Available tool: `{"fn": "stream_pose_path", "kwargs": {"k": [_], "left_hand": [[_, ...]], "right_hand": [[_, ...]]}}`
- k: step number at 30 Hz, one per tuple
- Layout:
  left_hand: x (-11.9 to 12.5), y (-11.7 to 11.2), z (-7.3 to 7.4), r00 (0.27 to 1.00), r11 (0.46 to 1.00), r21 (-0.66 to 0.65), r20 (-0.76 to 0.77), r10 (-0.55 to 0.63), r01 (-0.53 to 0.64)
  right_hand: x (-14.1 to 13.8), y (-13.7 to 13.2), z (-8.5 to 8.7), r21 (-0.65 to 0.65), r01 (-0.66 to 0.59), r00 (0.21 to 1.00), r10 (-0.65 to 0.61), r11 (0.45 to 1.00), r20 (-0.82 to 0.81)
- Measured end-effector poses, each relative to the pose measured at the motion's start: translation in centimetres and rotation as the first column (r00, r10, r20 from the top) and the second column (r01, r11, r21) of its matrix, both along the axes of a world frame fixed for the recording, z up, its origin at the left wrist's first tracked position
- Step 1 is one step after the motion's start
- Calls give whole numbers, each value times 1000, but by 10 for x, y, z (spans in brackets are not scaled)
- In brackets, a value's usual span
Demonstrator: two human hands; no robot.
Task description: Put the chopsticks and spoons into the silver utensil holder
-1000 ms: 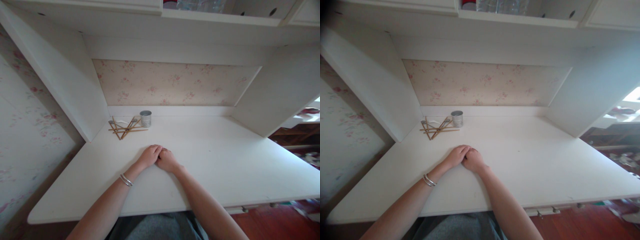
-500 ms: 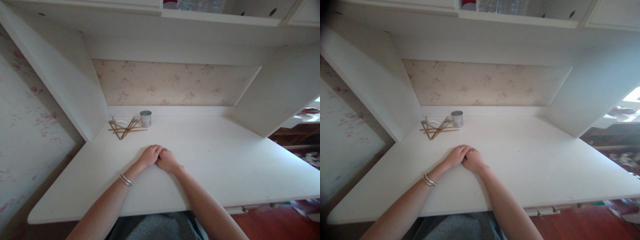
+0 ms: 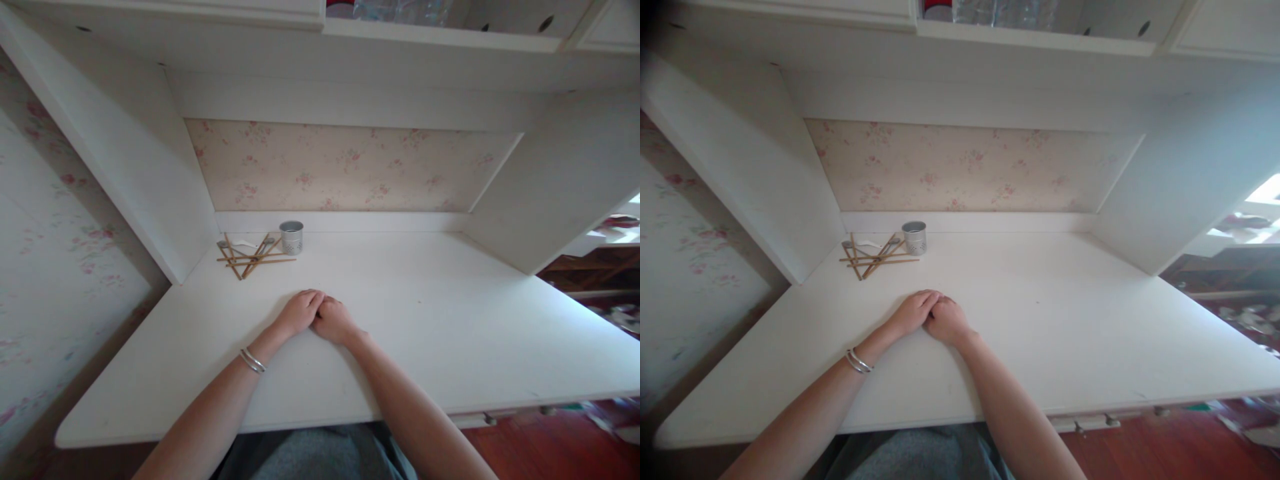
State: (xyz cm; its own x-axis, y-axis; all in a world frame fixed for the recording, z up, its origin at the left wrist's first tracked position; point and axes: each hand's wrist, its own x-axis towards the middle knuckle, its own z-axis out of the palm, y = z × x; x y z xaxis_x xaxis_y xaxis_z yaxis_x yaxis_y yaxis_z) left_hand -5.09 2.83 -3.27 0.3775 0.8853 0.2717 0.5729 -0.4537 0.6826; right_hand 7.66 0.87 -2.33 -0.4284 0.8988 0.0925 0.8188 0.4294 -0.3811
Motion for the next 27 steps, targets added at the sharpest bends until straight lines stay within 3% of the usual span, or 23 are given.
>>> {"fn": "stream_pose_path", "kwargs": {"k": [7,10,11,13,16,19,21,24,27], "left_hand": [[2,-1,-2,1000,999,19,-7,-26,26],[-13,16,1,999,996,78,-35,-35,38],[-22,27,4,998,993,118,-60,3,4],[-48,57,13,974,961,225,-122,189,-159],[-94,107,29,860,879,304,-248,445,-367],[-133,146,38,740,841,261,-398,542,-475],[-148,162,37,676,812,164,-477,562,-559],[-156,175,25,640,791,23,-573,512,-611],[-155,177,12,625,791,-12,-620,474,-612]], "right_hand": [[-1,-1,2,-21,3,1000,-3,1000,-11],[0,0,4,11,-51,997,52,999,-62],[2,1,5,27,-85,991,87,996,-97],[7,8,6,34,-144,975,148,989,-166],[15,28,7,-6,-125,964,120,992,-239],[19,56,10,8,-36,950,37,999,-309],[18,75,15,45,11,940,5,999,-340],[9,101,24,96,65,926,-24,993,-376],[-3,125,35,91,98,928,-58,991,-369]]}}
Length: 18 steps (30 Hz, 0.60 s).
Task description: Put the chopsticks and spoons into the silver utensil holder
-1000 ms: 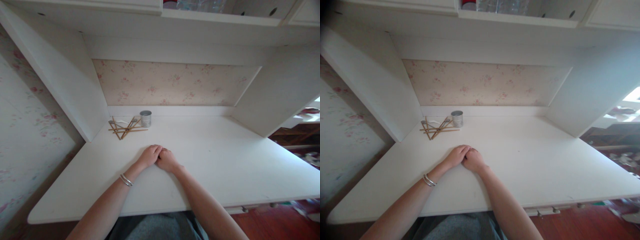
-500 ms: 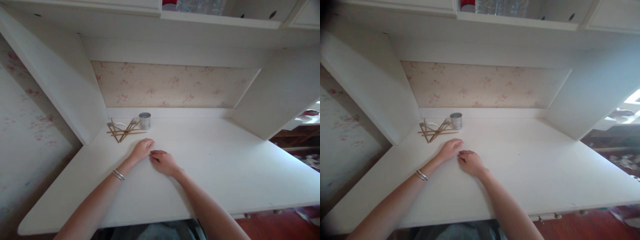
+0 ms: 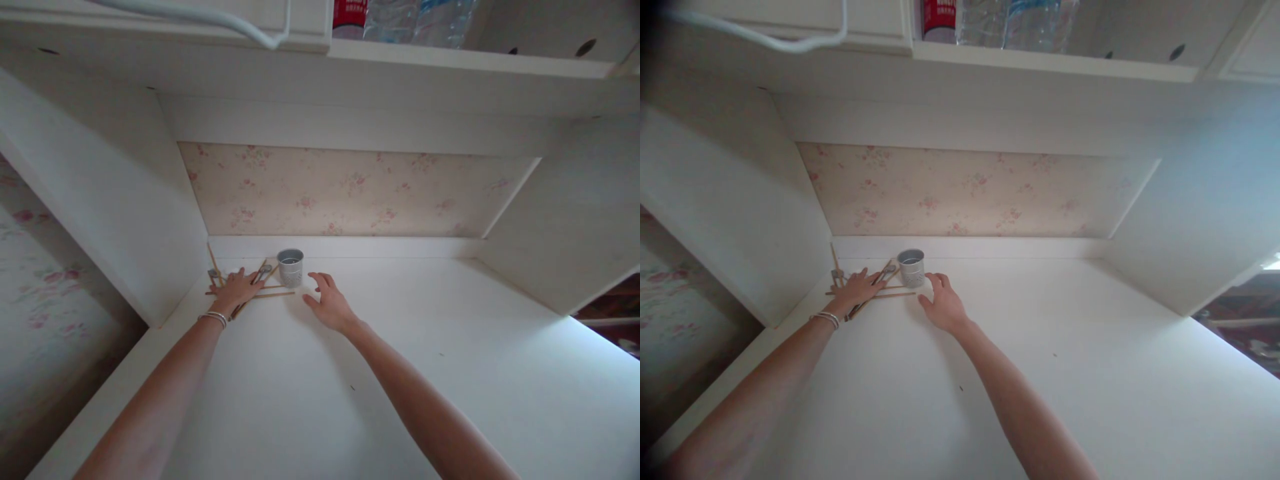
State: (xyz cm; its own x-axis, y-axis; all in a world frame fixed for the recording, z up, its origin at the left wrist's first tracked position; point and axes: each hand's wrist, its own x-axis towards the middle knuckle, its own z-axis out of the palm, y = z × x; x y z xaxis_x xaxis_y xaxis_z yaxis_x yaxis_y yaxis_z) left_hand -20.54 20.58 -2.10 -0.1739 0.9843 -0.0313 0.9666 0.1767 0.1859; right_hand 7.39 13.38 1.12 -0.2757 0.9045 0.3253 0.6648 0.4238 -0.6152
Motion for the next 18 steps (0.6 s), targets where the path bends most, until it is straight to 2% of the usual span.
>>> {"fn": "stream_pose_path", "kwargs": {"k": [4,7,11,18], "left_hand": [[4,-9,-8,999,999,27,-45,-31,32],[8,-25,-8,995,997,21,-66,-72,73],[17,-60,-8,995,997,37,-78,-69,72],[35,-126,-6,995,995,87,-94,-34,42]], "right_hand": [[-16,26,12,10,20,993,-21,1000,117],[-25,39,17,44,-9,970,-2,999,242],[-30,45,18,42,-49,944,32,998,327],[-25,36,21,93,-36,940,2,995,341]]}}
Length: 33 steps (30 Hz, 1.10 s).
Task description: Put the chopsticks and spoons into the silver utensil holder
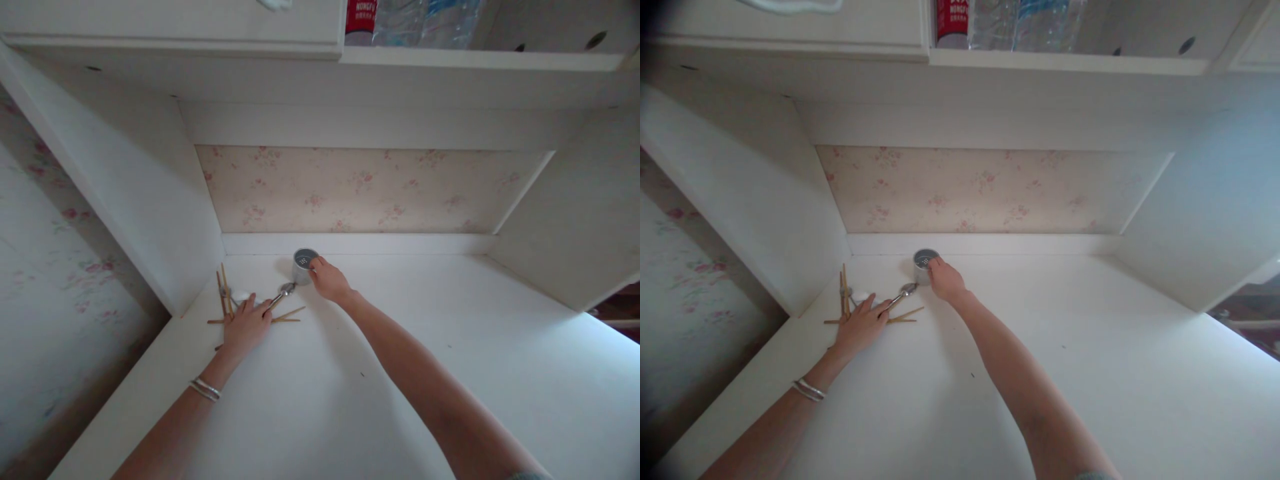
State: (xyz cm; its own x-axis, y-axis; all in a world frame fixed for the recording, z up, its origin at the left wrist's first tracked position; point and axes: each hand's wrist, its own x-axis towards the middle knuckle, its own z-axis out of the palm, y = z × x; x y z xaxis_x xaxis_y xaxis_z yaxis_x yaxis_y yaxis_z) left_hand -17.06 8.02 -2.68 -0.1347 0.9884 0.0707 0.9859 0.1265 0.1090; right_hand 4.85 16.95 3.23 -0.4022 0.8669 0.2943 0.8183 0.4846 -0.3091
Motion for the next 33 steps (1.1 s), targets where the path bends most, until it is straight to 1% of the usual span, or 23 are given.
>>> {"fn": "stream_pose_path", "kwargs": {"k": [3,5,9,12,16,18,20,26,30,33], "left_hand": [[7,-24,1,1000,1000,-28,22,10,-9],[13,-40,1,999,999,-33,35,5,-4],[27,-69,-3,996,997,16,47,-72,71],[37,-80,-3,993,994,40,53,-103,101],[44,-76,0,994,996,50,71,-83,80],[44,-70,3,995,995,67,73,-74,70],[42,-62,6,995,995,84,73,-64,58],[29,-47,12,998,991,132,41,-43,37],[22,-48,14,997,979,193,33,-72,64],[14,-52,18,996,960,274,44,-79,64]], "right_hand": [[7,-13,5,14,-24,1000,24,1000,0],[16,-28,8,46,-35,999,37,998,-31],[42,-71,10,106,-25,989,40,994,-142],[64,-107,6,142,-16,980,44,990,-196],[87,-149,-3,183,6,966,42,983,-256],[94,-163,-7,195,10,960,45,981,-276],[99,-171,-9,207,2,957,58,978,-284],[104,-174,-16,244,-32,937,114,969,-330],[105,-176,-22,242,-41,917,133,970,-376],[107,-181,-28,247,6,888,109,969,-447]]}}
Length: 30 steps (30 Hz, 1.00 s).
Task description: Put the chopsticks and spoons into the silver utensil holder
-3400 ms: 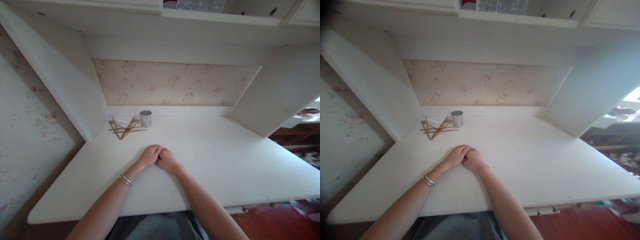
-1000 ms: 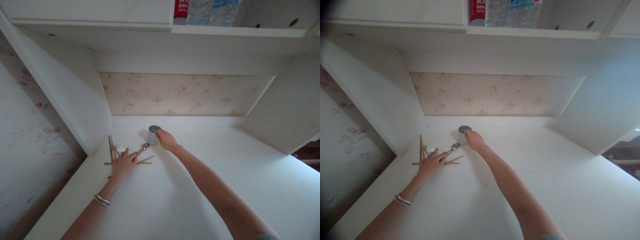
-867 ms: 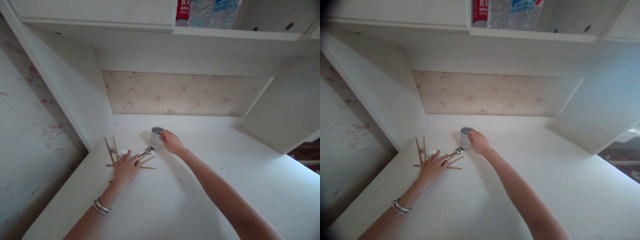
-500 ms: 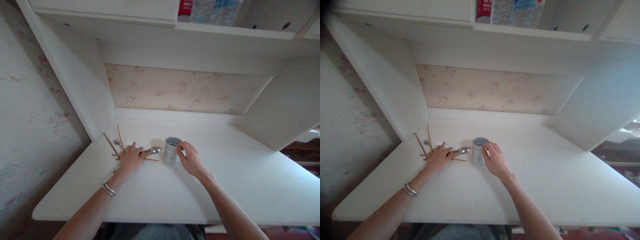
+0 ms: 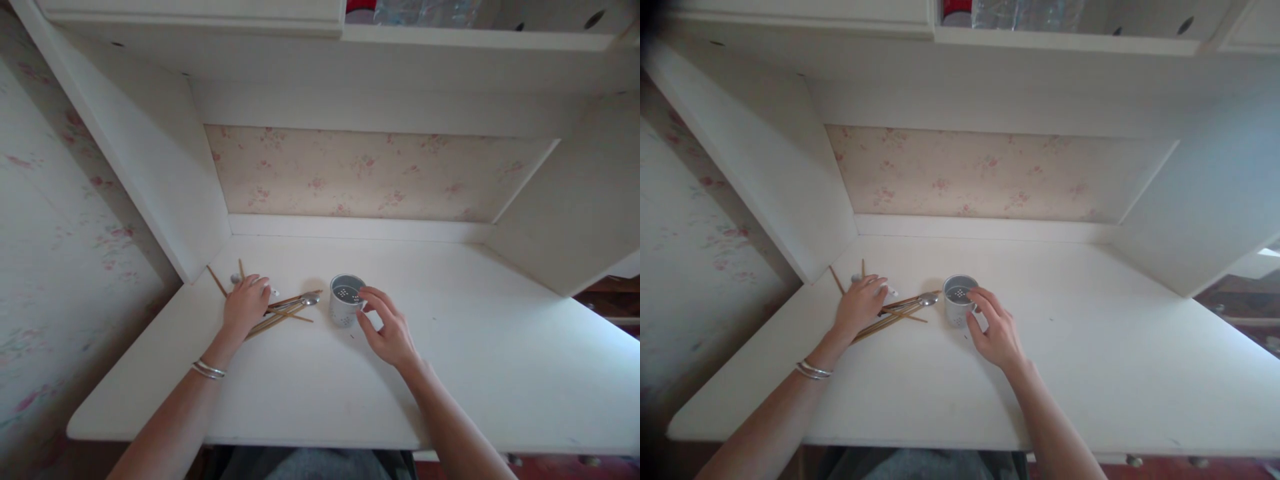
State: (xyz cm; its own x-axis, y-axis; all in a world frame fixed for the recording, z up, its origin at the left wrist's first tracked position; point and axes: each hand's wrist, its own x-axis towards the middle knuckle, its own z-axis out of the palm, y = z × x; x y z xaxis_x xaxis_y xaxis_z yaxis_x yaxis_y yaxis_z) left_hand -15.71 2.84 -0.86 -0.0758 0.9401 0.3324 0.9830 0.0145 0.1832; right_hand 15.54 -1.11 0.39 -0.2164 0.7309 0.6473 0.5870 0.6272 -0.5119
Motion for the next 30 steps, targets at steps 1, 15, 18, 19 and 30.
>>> {"fn": "stream_pose_path", "kwargs": {"k": [1,15,18,19,30], "left_hand": [[-4,-1,2,1000,1000,22,9,12,-12],[-51,18,-6,964,937,-232,-11,264,-259],[-49,23,-6,971,931,-274,-47,236,-239],[-48,24,-5,974,934,-276,-47,222,-226],[-16,9,28,736,1000,-19,677,-3,21]], "right_hand": [[1,-1,-3,-5,35,999,-35,999,-41],[6,11,-25,-306,273,929,-332,912,-161],[4,13,-26,-331,249,927,-322,910,-190],[3,13,-26,-338,238,925,-319,910,-208],[2,15,-25,-357,-65,856,-131,932,-500]]}}
